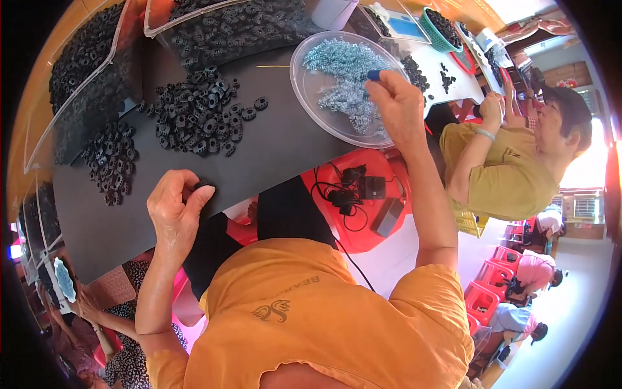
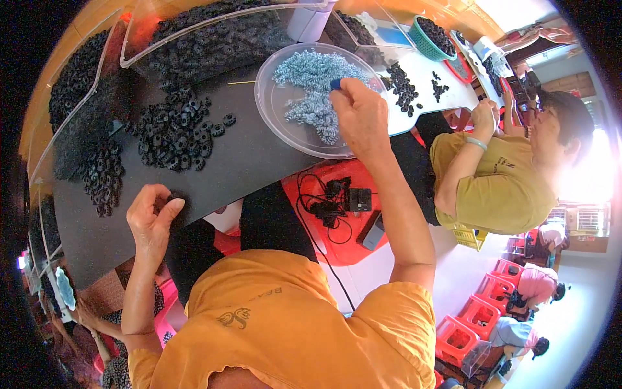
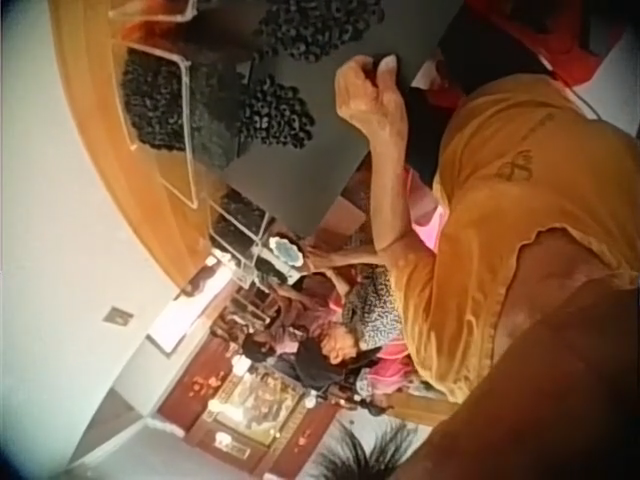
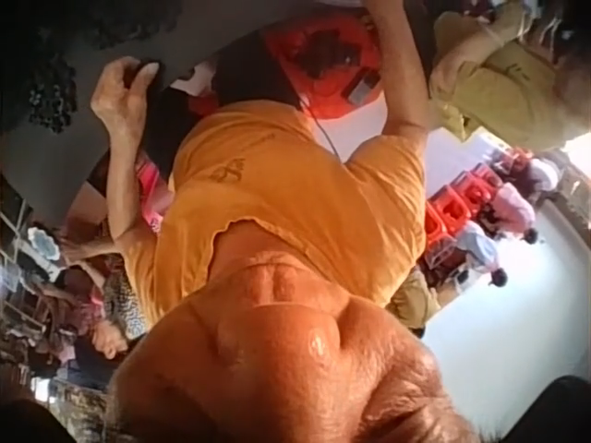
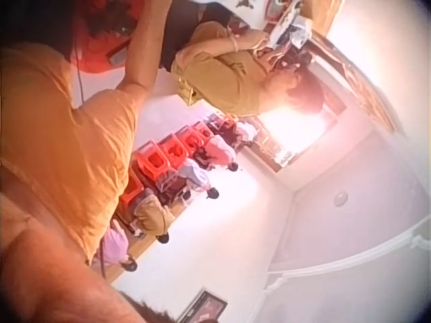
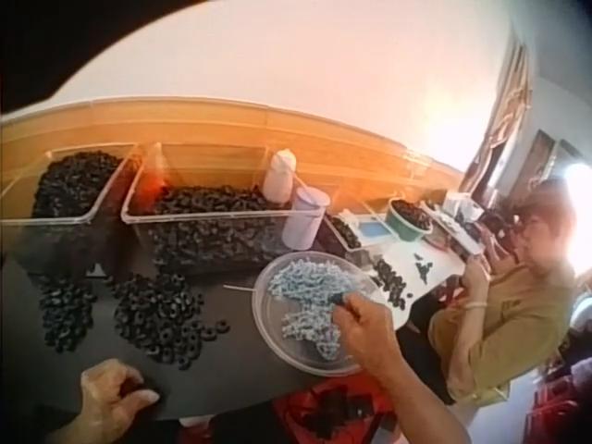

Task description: Manually assembling small plastic parts by inserting blue pins into black rings.

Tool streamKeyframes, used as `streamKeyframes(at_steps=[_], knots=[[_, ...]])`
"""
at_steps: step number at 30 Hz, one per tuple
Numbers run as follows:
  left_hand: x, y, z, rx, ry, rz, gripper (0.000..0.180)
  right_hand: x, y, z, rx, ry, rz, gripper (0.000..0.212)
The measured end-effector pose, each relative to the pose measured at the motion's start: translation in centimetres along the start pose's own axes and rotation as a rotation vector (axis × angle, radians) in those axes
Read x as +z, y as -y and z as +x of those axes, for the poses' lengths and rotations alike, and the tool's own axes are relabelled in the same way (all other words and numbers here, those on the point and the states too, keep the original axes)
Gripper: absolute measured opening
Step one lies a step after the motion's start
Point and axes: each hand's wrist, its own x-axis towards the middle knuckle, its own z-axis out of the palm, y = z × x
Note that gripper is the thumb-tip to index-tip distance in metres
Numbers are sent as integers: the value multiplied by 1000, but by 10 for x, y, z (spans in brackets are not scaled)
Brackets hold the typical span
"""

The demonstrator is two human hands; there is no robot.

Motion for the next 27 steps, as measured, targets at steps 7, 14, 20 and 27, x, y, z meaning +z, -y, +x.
streamKeyframes(at_steps=[7,14,20,27], knots=[[1,0,-2,24,-4,-27,22,7,-11,-6,-179,27,-147,18],[3,3,-4,30,-14,-55,22,21,4,0,-36,228,183,17],[4,3,-5,49,-45,-59,22,29,0,3,-314,55,54,16],[5,4,-6,46,-52,-68,22,26,2,6,-397,204,-397,14]])
